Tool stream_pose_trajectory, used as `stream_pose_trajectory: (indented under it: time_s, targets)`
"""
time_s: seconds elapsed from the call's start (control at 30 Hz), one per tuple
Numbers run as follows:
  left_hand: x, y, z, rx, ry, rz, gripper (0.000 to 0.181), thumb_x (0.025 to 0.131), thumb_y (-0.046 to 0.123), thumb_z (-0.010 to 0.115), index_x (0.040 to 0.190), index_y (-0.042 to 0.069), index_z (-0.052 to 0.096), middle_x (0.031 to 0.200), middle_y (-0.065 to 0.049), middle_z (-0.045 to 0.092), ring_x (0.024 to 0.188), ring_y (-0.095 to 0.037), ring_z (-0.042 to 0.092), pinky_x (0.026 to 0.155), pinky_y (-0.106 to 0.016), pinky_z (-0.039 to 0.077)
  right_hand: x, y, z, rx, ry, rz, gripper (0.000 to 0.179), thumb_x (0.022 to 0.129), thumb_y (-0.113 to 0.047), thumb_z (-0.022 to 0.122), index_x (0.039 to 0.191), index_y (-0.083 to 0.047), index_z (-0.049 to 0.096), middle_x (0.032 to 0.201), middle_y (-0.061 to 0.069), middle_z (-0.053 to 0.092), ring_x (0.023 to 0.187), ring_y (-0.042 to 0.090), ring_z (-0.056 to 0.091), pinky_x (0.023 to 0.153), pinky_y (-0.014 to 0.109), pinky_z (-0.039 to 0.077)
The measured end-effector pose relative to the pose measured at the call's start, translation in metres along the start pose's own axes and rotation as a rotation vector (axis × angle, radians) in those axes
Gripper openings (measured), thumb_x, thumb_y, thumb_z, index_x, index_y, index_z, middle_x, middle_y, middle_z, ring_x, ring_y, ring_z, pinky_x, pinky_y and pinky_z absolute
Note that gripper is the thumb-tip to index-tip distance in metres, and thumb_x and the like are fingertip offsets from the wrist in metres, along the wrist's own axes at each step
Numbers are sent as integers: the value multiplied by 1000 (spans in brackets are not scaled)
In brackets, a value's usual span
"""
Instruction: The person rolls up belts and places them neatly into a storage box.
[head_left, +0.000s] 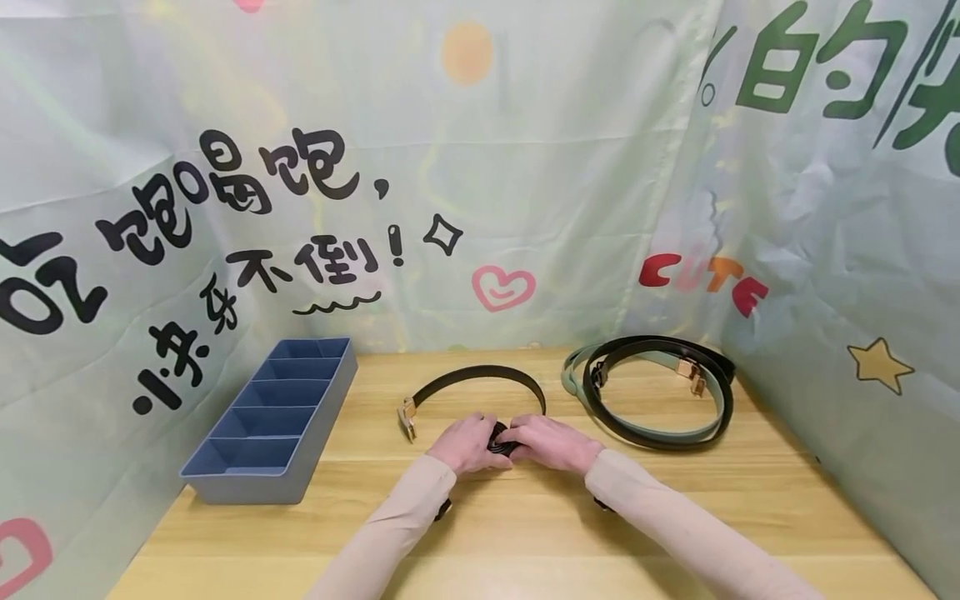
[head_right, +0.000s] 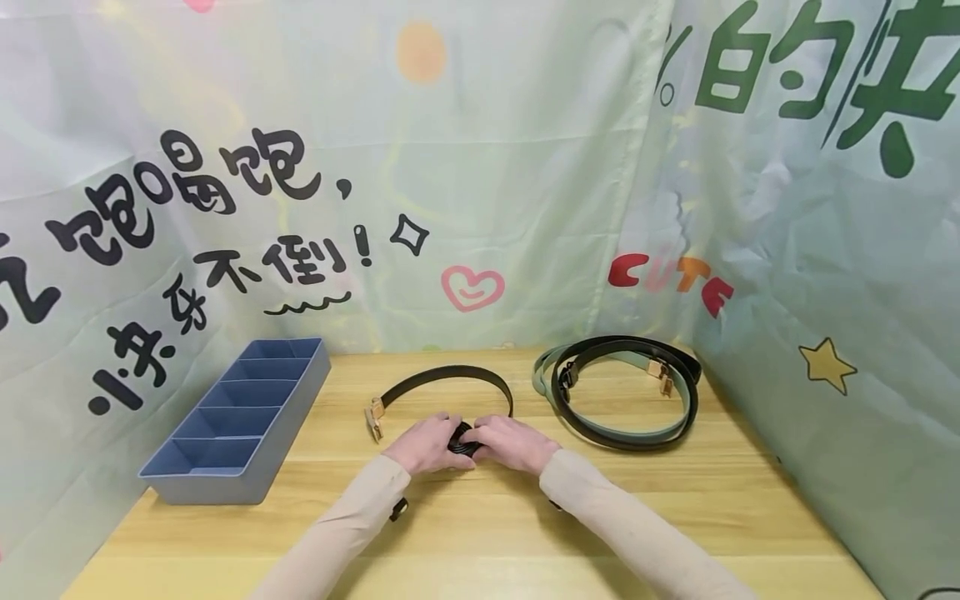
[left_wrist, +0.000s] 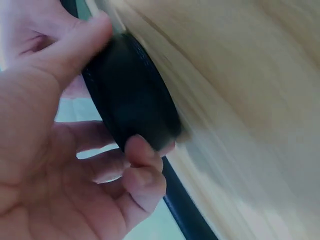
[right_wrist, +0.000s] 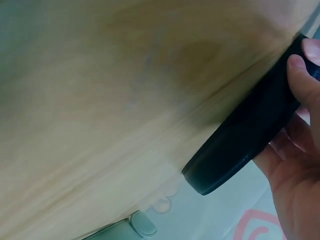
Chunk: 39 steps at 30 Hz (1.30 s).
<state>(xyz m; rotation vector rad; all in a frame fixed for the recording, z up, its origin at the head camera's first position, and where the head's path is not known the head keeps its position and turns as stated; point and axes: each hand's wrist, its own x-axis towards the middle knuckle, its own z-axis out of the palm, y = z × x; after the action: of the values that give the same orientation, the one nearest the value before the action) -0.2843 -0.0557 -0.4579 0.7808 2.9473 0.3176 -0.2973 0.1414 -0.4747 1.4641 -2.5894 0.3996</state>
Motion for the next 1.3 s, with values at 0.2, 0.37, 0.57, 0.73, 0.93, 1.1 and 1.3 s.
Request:
stream_pose_trajectory:
  time_s: [0.2,0.37,0.57,0.73,0.93,1.1,1.3]
  targets:
    - [2,-11,-4,-21,-65,108,58,79,42,80,125,15,58,115,-4,63,100,-18,61,89,-33,49,-2,1,-2,-13,-34,-12,35,91,-20,69,126,-20,65,108,2,66,95,13,62,84,31,52]
    - [1,-13,-6,-40,-85,121,55,77,38,83,120,14,59,111,-2,63,99,-17,60,90,-33,48,-1,2,-1,17,-8,-40,36,89,-20,71,124,-15,66,110,3,68,98,14,64,86,33,53]
    - [0,-4,1,-17,-21,7,63,70,56,82,108,10,62,99,-6,63,85,-17,59,78,-33,51,1,1,3,42,-14,-34,28,89,-24,69,117,-16,69,98,-1,70,86,6,64,78,25,53]
    - [2,-5,-1,-10,-23,54,54,72,42,86,113,15,63,106,-4,65,94,-18,61,84,-33,50,0,3,1,21,-34,-38,36,88,-19,72,123,-17,66,102,1,68,90,9,63,80,28,53]
    - [3,-5,-6,-30,-65,99,48,69,33,89,105,16,62,102,-1,65,94,-16,59,85,-30,48,0,7,0,-4,-18,-76,34,86,-19,74,119,-16,67,104,0,68,93,10,63,82,29,53]
    - [3,2,-5,-27,-16,-6,53,69,49,85,96,10,62,93,-5,62,85,-17,58,78,-31,50,4,5,0,-10,-28,-26,25,89,-27,69,113,-21,70,97,-5,69,87,4,62,78,24,52]
    - [6,-5,-5,-56,-38,63,45,71,39,86,101,15,62,97,-1,66,89,-15,60,83,-30,50,4,1,-2,-10,-73,-9,36,91,-28,67,125,-17,65,104,-1,66,91,8,60,82,26,51]
